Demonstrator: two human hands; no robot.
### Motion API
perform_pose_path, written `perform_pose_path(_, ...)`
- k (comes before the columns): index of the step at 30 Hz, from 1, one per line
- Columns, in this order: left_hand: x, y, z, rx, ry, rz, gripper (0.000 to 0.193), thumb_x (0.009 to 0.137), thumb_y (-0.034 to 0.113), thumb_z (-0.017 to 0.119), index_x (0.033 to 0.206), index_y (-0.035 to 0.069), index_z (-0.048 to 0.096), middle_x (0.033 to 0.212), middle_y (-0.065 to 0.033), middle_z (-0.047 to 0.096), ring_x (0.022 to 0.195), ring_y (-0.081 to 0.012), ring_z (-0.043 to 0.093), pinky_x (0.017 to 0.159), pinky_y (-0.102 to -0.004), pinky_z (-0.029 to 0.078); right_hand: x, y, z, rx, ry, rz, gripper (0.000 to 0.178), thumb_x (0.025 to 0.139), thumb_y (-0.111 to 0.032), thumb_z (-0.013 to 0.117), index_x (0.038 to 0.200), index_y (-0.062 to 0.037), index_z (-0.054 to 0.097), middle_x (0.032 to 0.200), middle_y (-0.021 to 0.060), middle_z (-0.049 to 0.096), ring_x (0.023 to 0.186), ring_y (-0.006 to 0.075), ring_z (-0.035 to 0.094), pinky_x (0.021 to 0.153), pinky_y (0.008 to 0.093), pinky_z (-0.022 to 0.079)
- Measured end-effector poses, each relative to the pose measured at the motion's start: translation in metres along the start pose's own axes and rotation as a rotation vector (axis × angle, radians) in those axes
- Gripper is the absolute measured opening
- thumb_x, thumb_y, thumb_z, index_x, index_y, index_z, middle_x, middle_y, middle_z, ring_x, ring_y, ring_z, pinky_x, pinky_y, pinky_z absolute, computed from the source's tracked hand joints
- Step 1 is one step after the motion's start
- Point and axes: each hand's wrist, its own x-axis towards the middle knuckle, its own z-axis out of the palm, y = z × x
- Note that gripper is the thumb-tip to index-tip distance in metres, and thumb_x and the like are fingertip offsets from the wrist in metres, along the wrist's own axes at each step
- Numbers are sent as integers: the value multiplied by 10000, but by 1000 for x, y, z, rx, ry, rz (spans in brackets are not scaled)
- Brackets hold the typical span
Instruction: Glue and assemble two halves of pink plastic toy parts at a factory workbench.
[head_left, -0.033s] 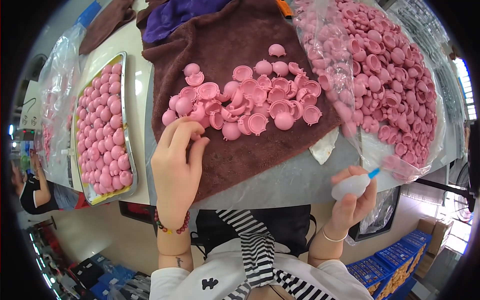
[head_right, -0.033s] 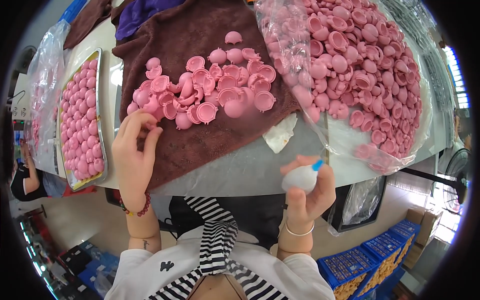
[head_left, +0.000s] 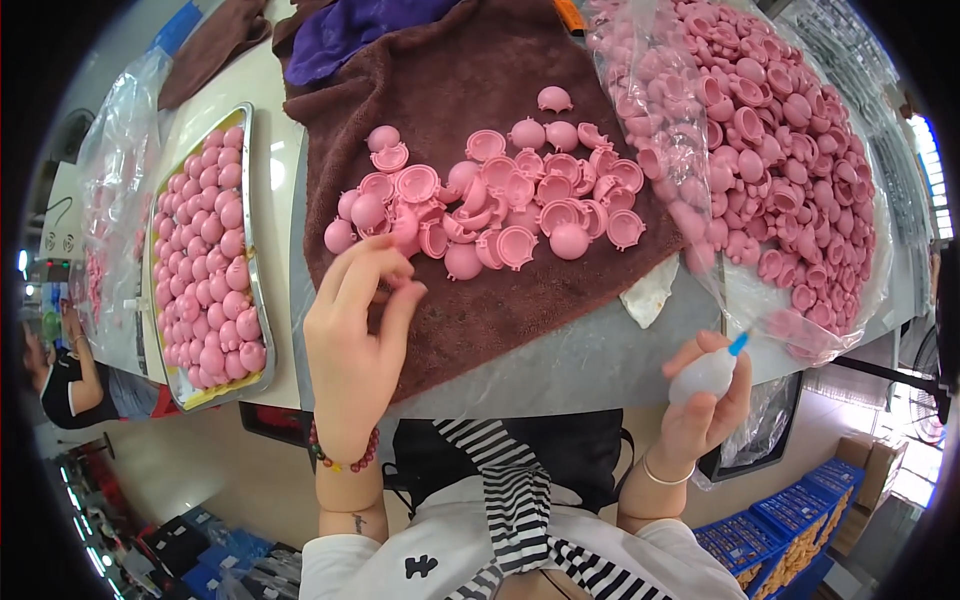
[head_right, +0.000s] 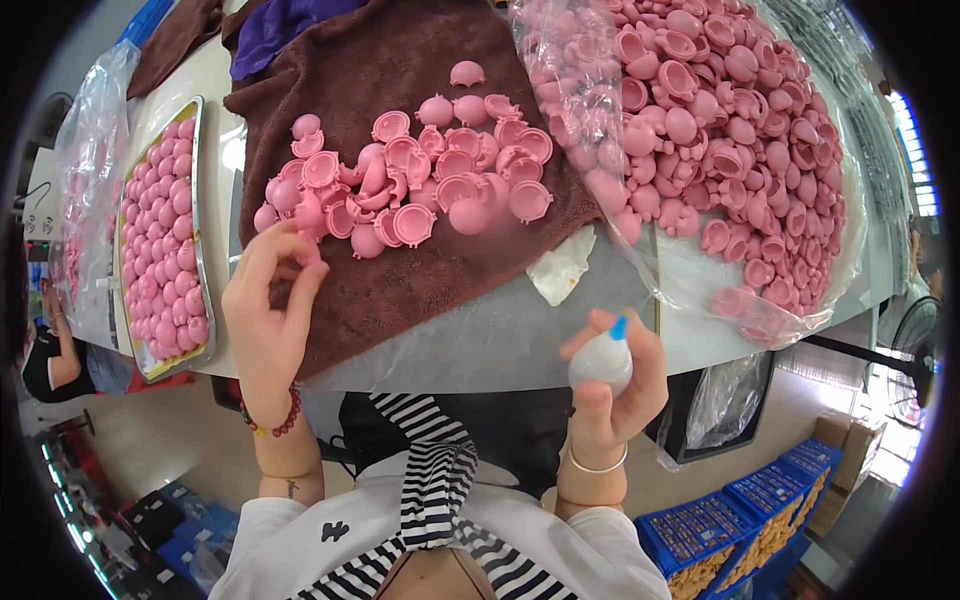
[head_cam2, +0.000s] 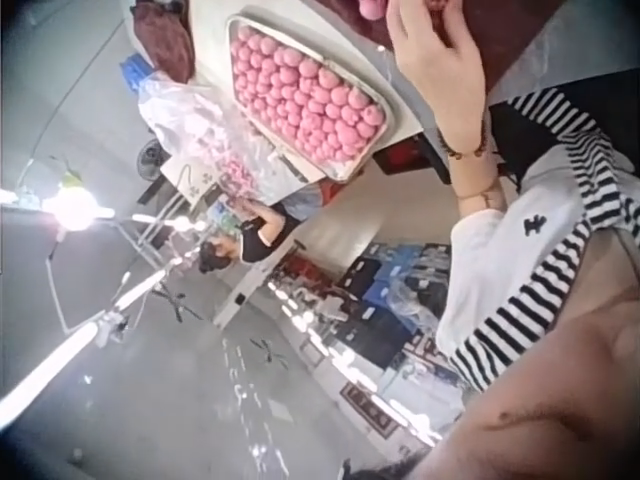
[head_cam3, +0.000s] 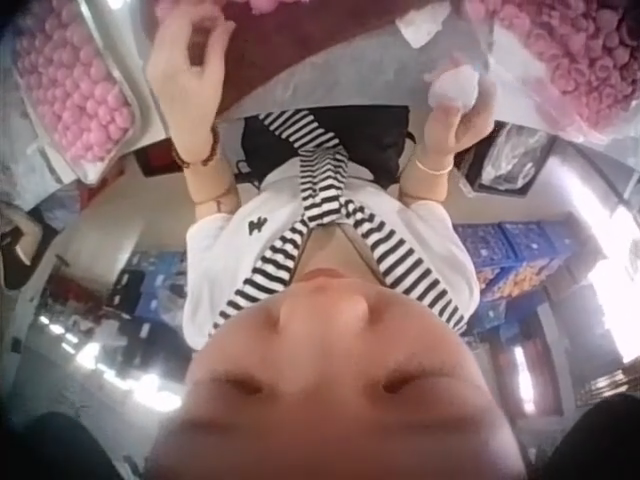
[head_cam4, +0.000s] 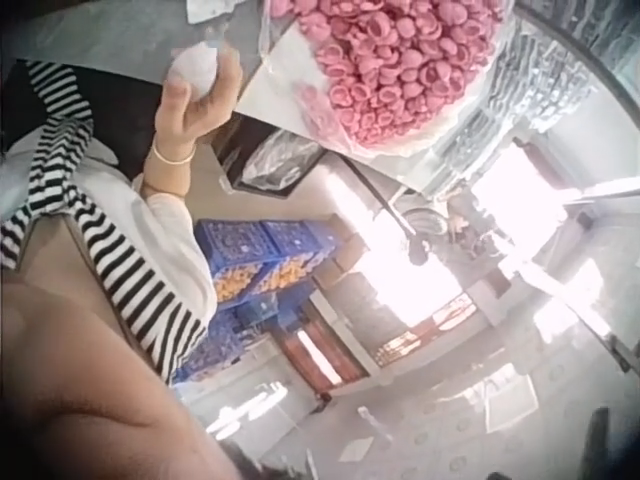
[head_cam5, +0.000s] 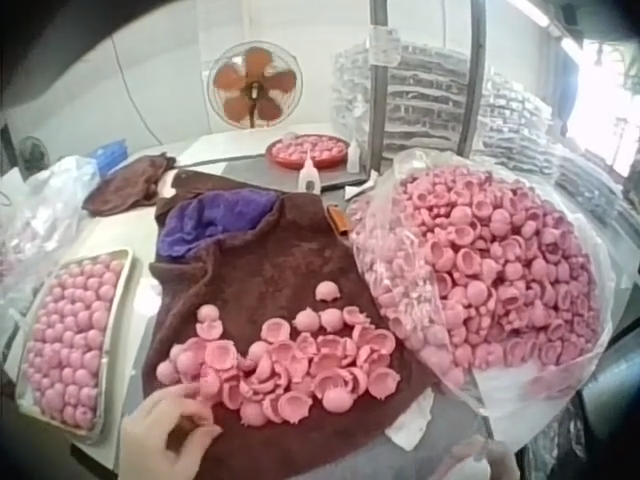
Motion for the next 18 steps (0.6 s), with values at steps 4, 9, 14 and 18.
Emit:
perform_pose_path(4,-22,2,-4,-368,-86,44,129,684,-56,626,783,-10,558,1041,-191,583,782,-180,604,669,-240,470,-6,-9,9,210,-114,113,476,773,-410,608,928,12,452,654,29,429,551,113,412,479,223,276)
perform_pose_path(9,-60,24,2,-1202,-355,-247,363,680,-103,659,1016,-58,529,1101,-214,530,931,-219,572,767,-312,503,-3,-10,25,519,-284,109,404,700,-333,680,939,-59,504,662,-13,352,639,108,290,489,227,228)
perform_pose_path(14,-65,21,25,-1431,-399,-175,458,712,-144,583,1152,-82,471,1179,-242,465,1002,-250,545,841,-365,483,3,-9,24,293,-359,-360,601,742,-576,568,932,-6,570,668,10,425,530,109,345,421,233,227)
perform_pose_path(18,-71,27,26,-1465,-335,-319,434,715,-140,583,1124,-74,454,1157,-259,488,1095,-300,496,906,-385,430,4,-23,26,122,-445,-464,640,780,-582,506,857,50,569,662,51,498,499,138,432,392,255,317)
